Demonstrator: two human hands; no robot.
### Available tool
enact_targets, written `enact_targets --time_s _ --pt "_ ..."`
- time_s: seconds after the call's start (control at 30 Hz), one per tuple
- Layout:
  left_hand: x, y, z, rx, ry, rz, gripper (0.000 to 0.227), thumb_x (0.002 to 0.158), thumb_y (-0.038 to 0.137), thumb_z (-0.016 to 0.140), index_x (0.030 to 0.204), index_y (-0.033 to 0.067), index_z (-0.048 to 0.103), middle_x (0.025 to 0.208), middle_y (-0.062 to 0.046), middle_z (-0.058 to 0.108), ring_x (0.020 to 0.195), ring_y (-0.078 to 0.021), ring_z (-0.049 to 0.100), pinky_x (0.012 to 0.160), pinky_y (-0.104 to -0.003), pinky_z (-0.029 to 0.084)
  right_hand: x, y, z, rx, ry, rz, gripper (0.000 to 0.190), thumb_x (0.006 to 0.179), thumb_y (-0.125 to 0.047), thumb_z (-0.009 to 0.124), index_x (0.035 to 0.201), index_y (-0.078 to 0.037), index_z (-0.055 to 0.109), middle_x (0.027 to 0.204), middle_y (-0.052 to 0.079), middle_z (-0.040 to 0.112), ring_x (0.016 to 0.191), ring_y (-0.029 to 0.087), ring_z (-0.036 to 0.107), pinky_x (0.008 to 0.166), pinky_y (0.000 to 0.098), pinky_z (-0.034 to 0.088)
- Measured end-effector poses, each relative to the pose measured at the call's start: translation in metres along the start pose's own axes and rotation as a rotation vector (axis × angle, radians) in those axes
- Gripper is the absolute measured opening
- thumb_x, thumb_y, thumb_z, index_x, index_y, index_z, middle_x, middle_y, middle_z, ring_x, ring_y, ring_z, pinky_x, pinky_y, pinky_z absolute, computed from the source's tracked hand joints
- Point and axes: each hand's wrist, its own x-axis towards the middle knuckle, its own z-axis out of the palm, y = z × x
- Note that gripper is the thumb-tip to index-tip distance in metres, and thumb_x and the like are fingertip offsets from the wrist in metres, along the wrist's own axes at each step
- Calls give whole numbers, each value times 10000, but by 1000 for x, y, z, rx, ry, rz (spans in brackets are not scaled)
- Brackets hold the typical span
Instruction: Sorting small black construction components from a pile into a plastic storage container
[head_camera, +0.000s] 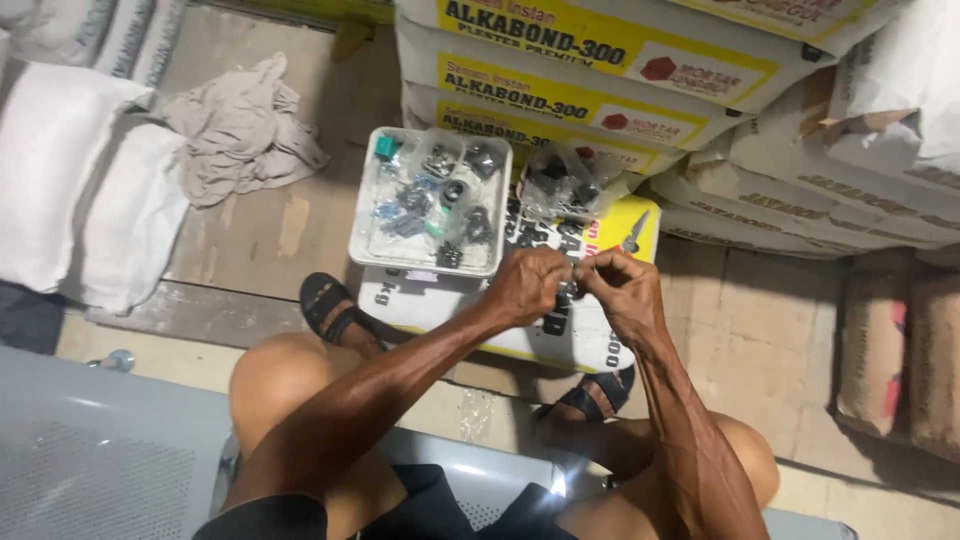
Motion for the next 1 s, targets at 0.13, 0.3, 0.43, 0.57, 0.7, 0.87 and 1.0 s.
enact_targets --time_s 0.13,0.3,0.43,0.57,0.7,0.87,1.0 --pt "21 24 -14 63 50 -47 117 932 73 599 845 91 674 700 -123 670 637 -279 680 550 -343 514 10 -7 -8 14 38 -44 188 907 51 706 1091 85 724 762 153 691 684 164 671 640 306 570" --pt "13 43 -10 178 220 -85 279 917 85 696 1186 19 659 1000 -238 664 821 -420 708 668 -520 585 6 -7 -14 -145 42 -95 220 866 91 743 1085 83 724 757 185 692 672 178 659 634 313 554" --pt "17 27 3 59 261 -69 287 853 101 797 1105 21 685 872 -196 646 758 -391 702 619 -442 589 2 7 -6 -236 100 -118 242 824 94 781 1057 48 737 729 179 703 678 213 686 669 353 556" --pt "17 -8 27 -132 246 -203 49 881 28 722 898 59 755 695 -130 720 639 -234 711 538 -293 539 2 24 -5 -425 93 -147 205 805 37 797 990 -44 758 712 138 728 653 239 715 639 354 561" --pt "15 -30 44 -102 272 -245 79 872 2 684 839 50 738 693 -196 710 627 -274 702 512 -333 506 1 48 -7 -563 56 -96 158 793 -4 790 933 -67 753 667 142 722 620 260 716 596 367 544" --pt "13 -50 57 -25 289 -238 108 852 -15 630 799 49 699 673 -193 688 628 -363 685 542 -399 528 5 44 -21 -610 -126 34 134 778 -59 768 895 -101 719 608 124 684 575 268 667 575 384 523" --pt "16 -60 69 96 276 -227 109 857 41 565 765 6 612 685 -261 644 692 -473 662 557 -500 501 8 39 -26 -584 -196 102 108 745 -24 764 824 -69 705 571 136 652 536 250 616 543 370 495"
